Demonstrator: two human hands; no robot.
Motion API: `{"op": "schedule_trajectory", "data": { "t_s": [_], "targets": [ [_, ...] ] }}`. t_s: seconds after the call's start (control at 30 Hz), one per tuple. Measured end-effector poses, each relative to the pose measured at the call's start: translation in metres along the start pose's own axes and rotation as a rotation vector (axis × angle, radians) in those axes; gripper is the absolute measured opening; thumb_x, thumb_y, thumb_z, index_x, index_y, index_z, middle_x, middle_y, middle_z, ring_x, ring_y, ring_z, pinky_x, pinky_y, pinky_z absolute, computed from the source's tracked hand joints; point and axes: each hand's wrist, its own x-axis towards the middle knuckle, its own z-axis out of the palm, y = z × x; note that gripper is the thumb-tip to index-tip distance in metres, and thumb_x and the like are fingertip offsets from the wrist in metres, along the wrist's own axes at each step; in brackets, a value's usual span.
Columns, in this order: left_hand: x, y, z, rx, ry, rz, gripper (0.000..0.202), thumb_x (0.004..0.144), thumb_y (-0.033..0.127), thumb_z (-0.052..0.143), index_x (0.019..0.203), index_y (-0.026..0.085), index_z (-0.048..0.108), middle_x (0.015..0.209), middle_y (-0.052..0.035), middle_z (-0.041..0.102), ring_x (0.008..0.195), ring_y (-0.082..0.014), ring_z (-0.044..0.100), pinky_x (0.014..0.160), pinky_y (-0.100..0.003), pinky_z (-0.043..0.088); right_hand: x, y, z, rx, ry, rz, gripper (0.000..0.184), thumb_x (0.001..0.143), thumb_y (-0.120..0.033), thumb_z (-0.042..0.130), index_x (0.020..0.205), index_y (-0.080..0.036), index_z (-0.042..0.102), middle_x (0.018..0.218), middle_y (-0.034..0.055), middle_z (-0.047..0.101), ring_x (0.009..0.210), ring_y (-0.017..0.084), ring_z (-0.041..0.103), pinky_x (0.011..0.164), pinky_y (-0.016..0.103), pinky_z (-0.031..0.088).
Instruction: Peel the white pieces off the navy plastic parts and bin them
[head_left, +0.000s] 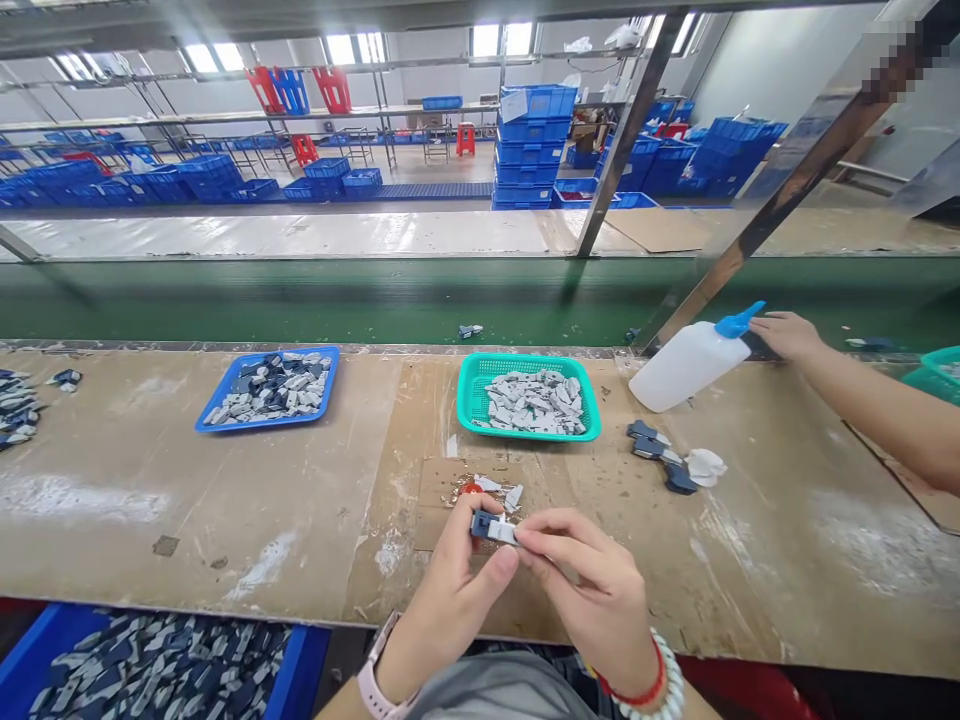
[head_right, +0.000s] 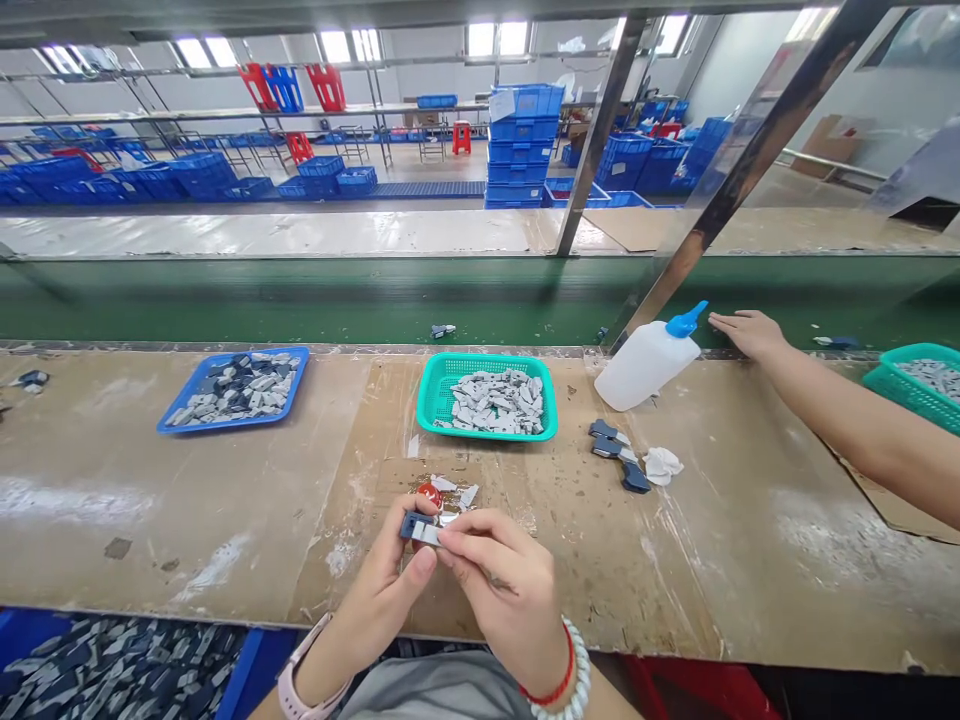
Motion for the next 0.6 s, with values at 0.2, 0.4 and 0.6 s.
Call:
{"op": "schedule_trajectory", "data": {
  "t_s": [0.2, 0.4, 0.6],
  "targets": [
    [-0.002, 0.011, 0.013, 0.116, 0.113, 0.015, 0.023, 0.097, 0.043, 0.035, 0.104, 0.024, 0.045, 0.098, -0.0035, 0.050, 0.092, -0.0181, 0.049, 0.083, -0.030, 0.037, -0.006, 0.002, 0.004, -0.064, -0.036, -0.066, 0.026, 0.081, 0.001, 0.056, 0.091, -0.019, 0.069, 0.090, 0.0060, 0.064, 0.076, 0.011, 0.063, 0.063, 0.017, 0.054],
    [0.002, 0.006, 0.025, 0.306, 0.233, 0.044, 0.022, 0.097, 0.036, 0.032, 0.092, 0.021, 0.047, 0.089, -0.0040, 0.053, 0.083, -0.0185, 0.052, 0.078, -0.032, 0.040, -0.020, 0.001, 0.010, -0.204, -0.135, -0.112, 0.029, 0.085, 0.001, 0.046, 0.095, -0.017, 0.066, 0.094, 0.0095, 0.060, 0.081, 0.014, 0.061, 0.068, 0.021, 0.054],
    [-0.047, -0.018, -0.042, 0.416, 0.665, -0.138, 0.026, 0.090, 0.044, 0.038, 0.082, 0.025, 0.054, 0.070, -0.0008, 0.059, 0.063, -0.0213, 0.055, 0.057, -0.032, 0.043, -0.018, 0.021, -0.004, -0.238, -0.405, -0.010, 0.026, 0.091, -0.016, 0.048, 0.111, -0.021, 0.063, 0.118, 0.0119, 0.053, 0.072, 0.011, 0.059, 0.066, 0.027, 0.055]
  ]
}}
